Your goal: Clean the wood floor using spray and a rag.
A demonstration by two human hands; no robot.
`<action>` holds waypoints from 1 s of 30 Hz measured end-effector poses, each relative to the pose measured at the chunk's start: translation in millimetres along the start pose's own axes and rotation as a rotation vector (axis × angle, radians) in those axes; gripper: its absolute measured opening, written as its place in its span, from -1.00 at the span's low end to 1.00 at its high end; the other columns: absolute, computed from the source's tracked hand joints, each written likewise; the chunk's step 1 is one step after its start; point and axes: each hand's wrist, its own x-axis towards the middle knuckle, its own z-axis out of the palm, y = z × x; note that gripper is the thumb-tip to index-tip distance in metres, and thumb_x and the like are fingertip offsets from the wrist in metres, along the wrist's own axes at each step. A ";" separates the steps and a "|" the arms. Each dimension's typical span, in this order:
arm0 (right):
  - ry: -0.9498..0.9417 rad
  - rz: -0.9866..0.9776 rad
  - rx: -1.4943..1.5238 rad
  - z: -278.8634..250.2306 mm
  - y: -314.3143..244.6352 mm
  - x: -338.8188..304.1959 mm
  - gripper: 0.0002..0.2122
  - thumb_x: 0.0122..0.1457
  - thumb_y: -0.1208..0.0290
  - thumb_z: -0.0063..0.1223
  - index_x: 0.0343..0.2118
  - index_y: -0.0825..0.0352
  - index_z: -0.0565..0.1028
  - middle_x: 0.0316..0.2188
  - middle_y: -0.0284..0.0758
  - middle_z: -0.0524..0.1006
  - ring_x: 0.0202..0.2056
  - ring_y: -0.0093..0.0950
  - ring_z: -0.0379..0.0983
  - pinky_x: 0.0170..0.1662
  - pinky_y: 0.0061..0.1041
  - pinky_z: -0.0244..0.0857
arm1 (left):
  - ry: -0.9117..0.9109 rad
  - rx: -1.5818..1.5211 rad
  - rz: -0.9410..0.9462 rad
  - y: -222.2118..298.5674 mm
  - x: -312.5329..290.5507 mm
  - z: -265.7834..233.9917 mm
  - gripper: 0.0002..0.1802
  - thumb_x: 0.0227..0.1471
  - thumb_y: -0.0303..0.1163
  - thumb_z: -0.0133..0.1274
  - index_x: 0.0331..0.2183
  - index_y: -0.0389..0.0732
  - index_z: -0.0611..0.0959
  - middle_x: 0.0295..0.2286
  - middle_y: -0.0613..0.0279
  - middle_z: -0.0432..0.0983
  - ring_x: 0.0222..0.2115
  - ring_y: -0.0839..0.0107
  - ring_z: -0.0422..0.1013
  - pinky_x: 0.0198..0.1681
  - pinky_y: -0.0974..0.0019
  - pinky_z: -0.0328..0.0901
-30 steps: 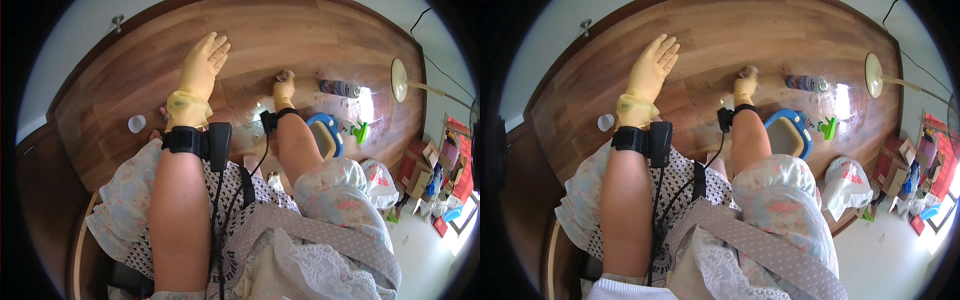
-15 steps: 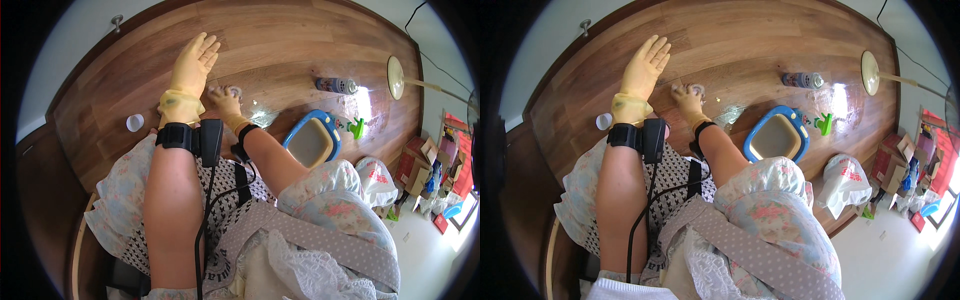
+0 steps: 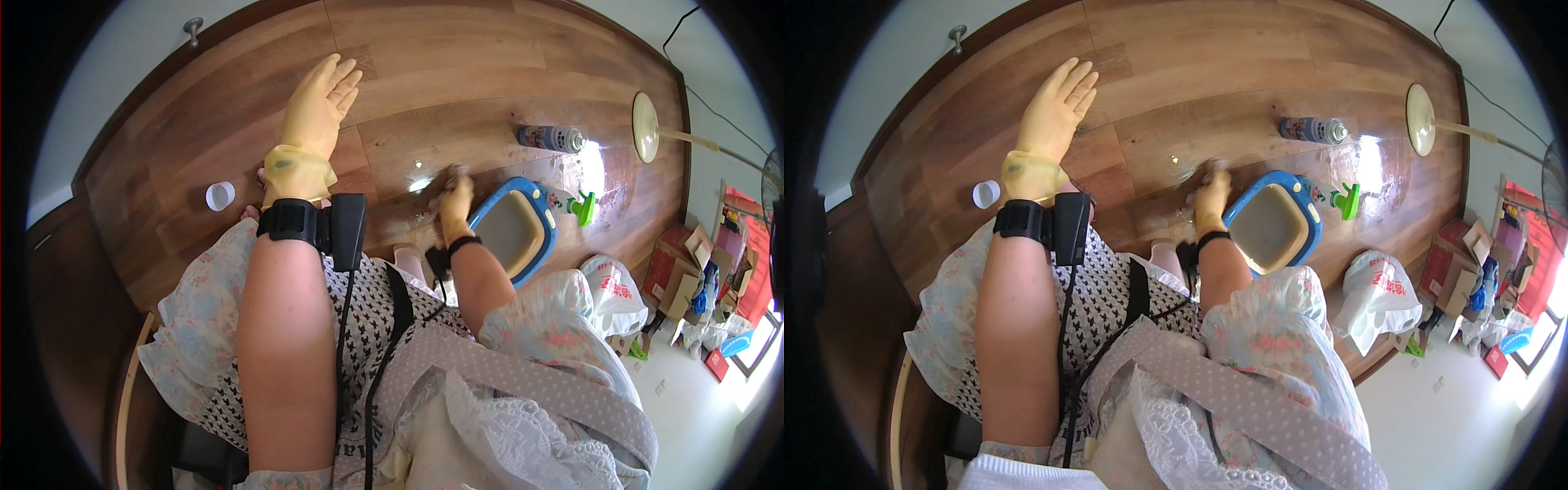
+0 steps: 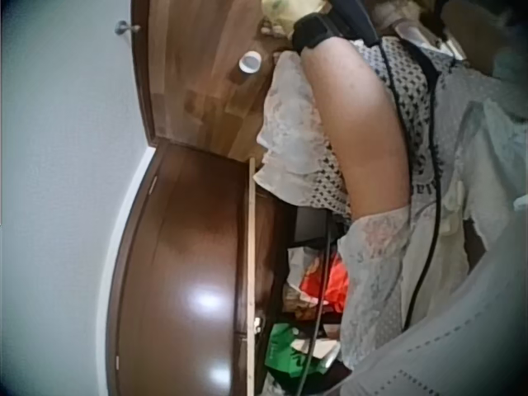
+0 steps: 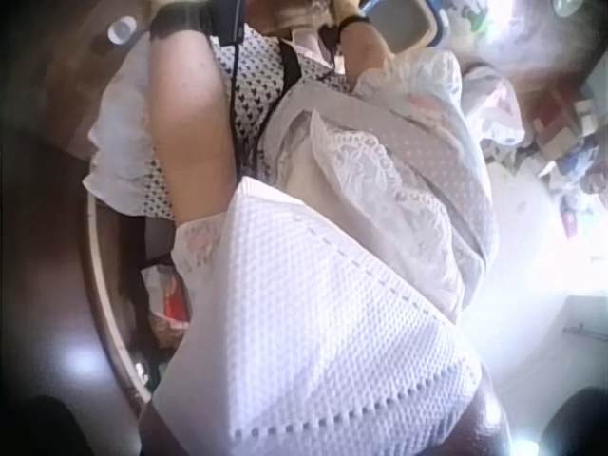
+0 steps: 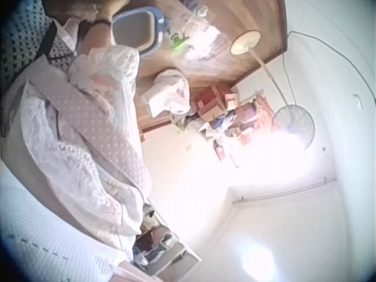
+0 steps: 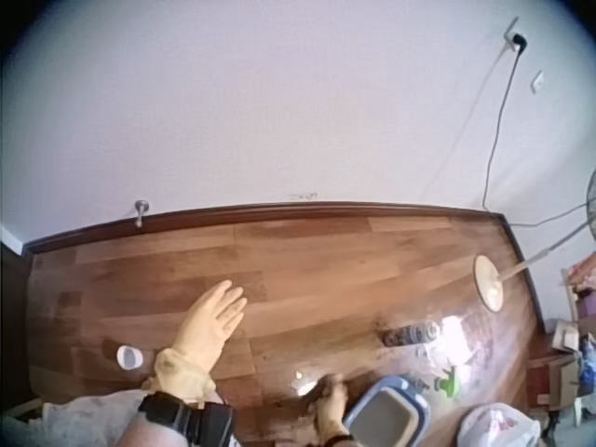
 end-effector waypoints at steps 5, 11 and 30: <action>0.488 0.154 -0.561 19.1 -30.2 45.8 -0.63 -0.14 0.50 0.12 -0.20 0.29 0.33 -0.23 -0.14 0.40 -0.19 -0.20 0.37 -0.20 -0.26 0.29 | -0.006 0.004 -0.018 -7.0 4.0 7.2 -0.55 0.14 -0.33 -0.32 0.03 -0.35 0.19 0.00 -0.02 0.17 0.02 0.22 0.16 0.08 0.28 0.08; 0.156 -0.117 -0.782 63.7 -36.0 19.0 -0.45 -0.16 0.46 0.01 0.02 0.13 0.24 -0.05 -0.15 0.28 -0.07 -0.11 0.21 -0.02 -0.24 0.11 | -0.032 0.021 -0.026 -13.2 4.7 15.6 -0.55 0.13 -0.31 -0.31 0.02 -0.35 0.21 -0.02 -0.02 0.21 0.01 0.23 0.18 0.06 0.29 0.10; -0.323 -0.165 -0.436 14.1 -30.9 -20.3 -0.70 -0.10 0.70 -0.07 -0.23 0.36 0.34 -0.37 -0.19 0.45 -0.36 -0.29 0.42 -0.36 -0.45 0.33 | -0.003 0.007 0.006 -4.1 -1.4 -3.6 -0.52 0.13 -0.29 -0.29 0.03 -0.34 0.19 0.01 -0.01 0.17 0.03 0.21 0.15 0.09 0.28 0.07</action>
